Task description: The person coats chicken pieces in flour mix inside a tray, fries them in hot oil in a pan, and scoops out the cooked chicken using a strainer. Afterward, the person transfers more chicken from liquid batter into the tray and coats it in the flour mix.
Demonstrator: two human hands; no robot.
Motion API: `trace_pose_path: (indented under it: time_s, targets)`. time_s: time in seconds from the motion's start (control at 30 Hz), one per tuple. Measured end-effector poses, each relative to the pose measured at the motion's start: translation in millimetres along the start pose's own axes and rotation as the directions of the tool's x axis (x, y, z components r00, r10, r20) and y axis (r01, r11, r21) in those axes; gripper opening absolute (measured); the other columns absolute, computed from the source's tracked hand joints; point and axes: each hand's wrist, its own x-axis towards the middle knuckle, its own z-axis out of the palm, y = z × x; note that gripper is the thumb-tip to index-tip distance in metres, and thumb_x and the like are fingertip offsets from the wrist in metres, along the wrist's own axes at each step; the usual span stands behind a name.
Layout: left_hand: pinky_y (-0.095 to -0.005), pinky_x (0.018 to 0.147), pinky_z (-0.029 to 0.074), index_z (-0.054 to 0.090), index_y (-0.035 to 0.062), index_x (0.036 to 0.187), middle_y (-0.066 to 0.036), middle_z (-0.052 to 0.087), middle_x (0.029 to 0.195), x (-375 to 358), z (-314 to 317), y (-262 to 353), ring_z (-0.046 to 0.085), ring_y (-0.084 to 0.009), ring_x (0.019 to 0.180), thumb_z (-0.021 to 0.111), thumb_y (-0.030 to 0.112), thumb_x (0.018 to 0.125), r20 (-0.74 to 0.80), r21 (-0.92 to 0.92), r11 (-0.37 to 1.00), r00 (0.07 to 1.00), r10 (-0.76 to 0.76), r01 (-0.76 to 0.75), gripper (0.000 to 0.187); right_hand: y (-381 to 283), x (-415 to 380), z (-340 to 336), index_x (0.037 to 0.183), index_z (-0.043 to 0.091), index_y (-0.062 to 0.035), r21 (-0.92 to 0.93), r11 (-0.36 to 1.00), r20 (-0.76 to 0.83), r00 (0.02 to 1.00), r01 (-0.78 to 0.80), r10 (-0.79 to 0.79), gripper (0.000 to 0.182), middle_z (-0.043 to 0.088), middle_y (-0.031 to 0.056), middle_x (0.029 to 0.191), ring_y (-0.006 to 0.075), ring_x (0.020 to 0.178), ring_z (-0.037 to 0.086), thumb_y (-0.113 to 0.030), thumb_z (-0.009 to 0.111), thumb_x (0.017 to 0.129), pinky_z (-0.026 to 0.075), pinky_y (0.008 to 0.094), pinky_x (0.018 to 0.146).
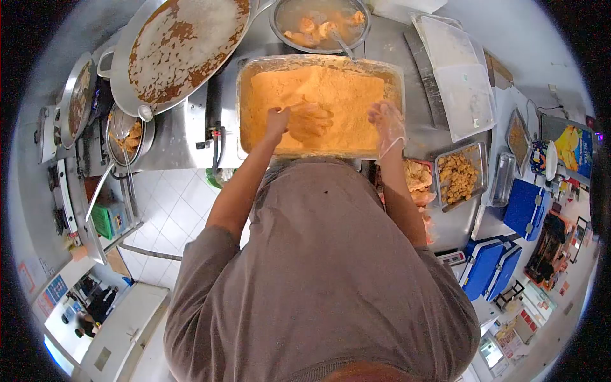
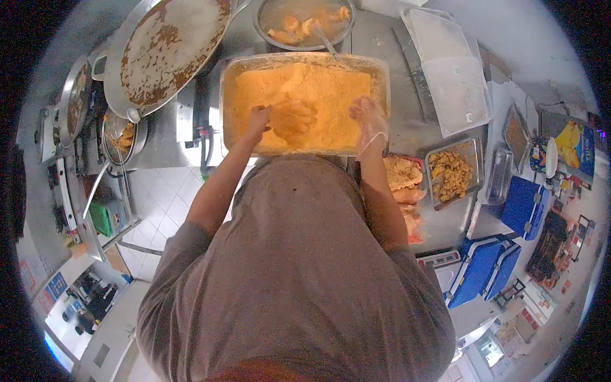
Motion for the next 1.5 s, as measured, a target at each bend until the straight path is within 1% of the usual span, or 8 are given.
trace_pose_path:
  time_s: [0.17,0.27,0.5,0.7,0.97,1.2,1.3,1.5]
  targets:
    - [-0.0383,0.067,0.054,0.067,-0.0054,0.084,-0.018,0.067,0.071,15.1,-11.5,8.0,0.067,-0.0272,0.068,0.066,0.042,0.090,0.219,0.537,0.839,0.975,-0.034,-0.091,0.048,7.7,-7.9,9.1,0.115,0.065,-0.0040,-0.123,0.992,0.120,0.993,0.000,0.015,0.027,0.069,0.0087,0.104,0.0206,0.084,0.065,-0.023,0.065,0.096,0.052,0.0318,0.073]
    - [-0.0361,0.066,0.054,0.066,-0.0056,0.081,-0.015,0.066,0.069,4.8,-1.1,3.4,0.067,-0.0280,0.069,0.067,0.044,0.089,0.055,0.336,0.823,0.882,0.467,-0.457,0.050,9.4,-4.0,12.3,0.118,0.064,-0.0037,-0.359,0.932,0.191,0.973,-0.057,0.133,0.029,0.069,0.0072,0.105,0.0198,0.089,0.065,-0.023,0.064,0.096,0.052,0.0309,0.076]
    - [-0.0354,0.071,0.053,0.068,-0.0033,0.093,-0.012,0.070,0.081,-81.7,18.1,64.0,0.068,-0.0246,0.075,0.063,0.026,0.094,0.337,-0.200,0.928,0.868,0.366,-0.314,0.030,33.5,-33.4,52.4,0.120,0.065,-0.0072,-0.805,0.357,0.507,0.862,0.473,0.001,0.044,0.070,0.0132,0.107,0.0308,0.097,0.067,-0.039,0.065,0.090,0.052,0.0412,0.085]
    - [-0.0329,0.076,0.053,0.068,-0.0025,0.101,-0.013,0.069,0.094,-110.6,12.3,72.3,0.069,-0.0222,0.087,0.063,0.027,0.096,0.223,-0.138,0.760,0.728,0.649,-0.635,0.030,4.6,-30.3,76.5,0.119,0.066,-0.0041,-0.961,0.111,0.267,0.955,0.254,0.128,0.047,0.068,0.0220,0.111,0.0364,0.104,0.065,-0.042,0.063,0.091,0.051,0.0417,0.088]
    - [-0.0321,0.074,0.057,0.061,-0.0058,0.109,-0.015,0.069,0.092,-116.8,6.7,83.9,0.068,-0.0195,0.086,0.064,0.026,0.096,0.259,0.081,0.915,0.895,0.363,-0.395,0.034,19.7,-23.4,55.8,0.116,0.066,-0.0040,-0.886,0.295,0.382,0.924,0.359,0.023,0.037,0.071,0.0177,0.105,0.0323,0.099,0.067,-0.033,0.061,0.094,0.051,0.0406,0.085]
    - [-0.0341,0.082,0.057,0.058,-0.0009,0.107,-0.011,0.068,0.101,-88.9,23.8,64.5,0.068,-0.0212,0.092,0.058,0.021,0.096,0.384,-0.578,0.816,0.879,0.281,-0.008,0.025,44.9,-14.2,37.2,0.121,0.065,-0.0099,-0.781,0.394,0.414,0.874,0.484,-0.253,0.031,0.069,0.0152,0.103,0.0261,0.096,0.068,-0.019,0.062,0.092,0.054,0.0383,0.082]
    - [-0.0384,0.093,0.054,0.057,-0.0013,0.116,-0.012,0.067,0.110,-82.0,16.0,71.0,0.067,-0.0230,0.101,0.052,0.022,0.097,0.548,-0.667,0.708,0.795,0.258,0.230,0.031,19.7,-12.3,50.1,0.121,0.063,-0.0029,-0.872,0.486,0.211,0.937,0.053,0.277,0.030,0.068,0.0159,0.107,0.0245,0.096,0.067,-0.014,0.059,0.093,0.056,0.0374,0.079]
    - [-0.0375,0.093,0.053,0.056,-0.0022,0.119,-0.014,0.066,0.114,-74.1,17.5,69.7,0.066,-0.0248,0.101,0.047,0.031,0.098,0.742,-0.595,0.644,0.635,0.213,0.480,0.040,18.1,-30.8,45.4,0.119,0.055,0.0128,0.205,0.914,0.374,0.891,-0.349,0.256,0.034,0.064,0.0210,0.112,0.0310,0.099,0.066,-0.013,0.047,0.099,0.058,0.0411,0.083]
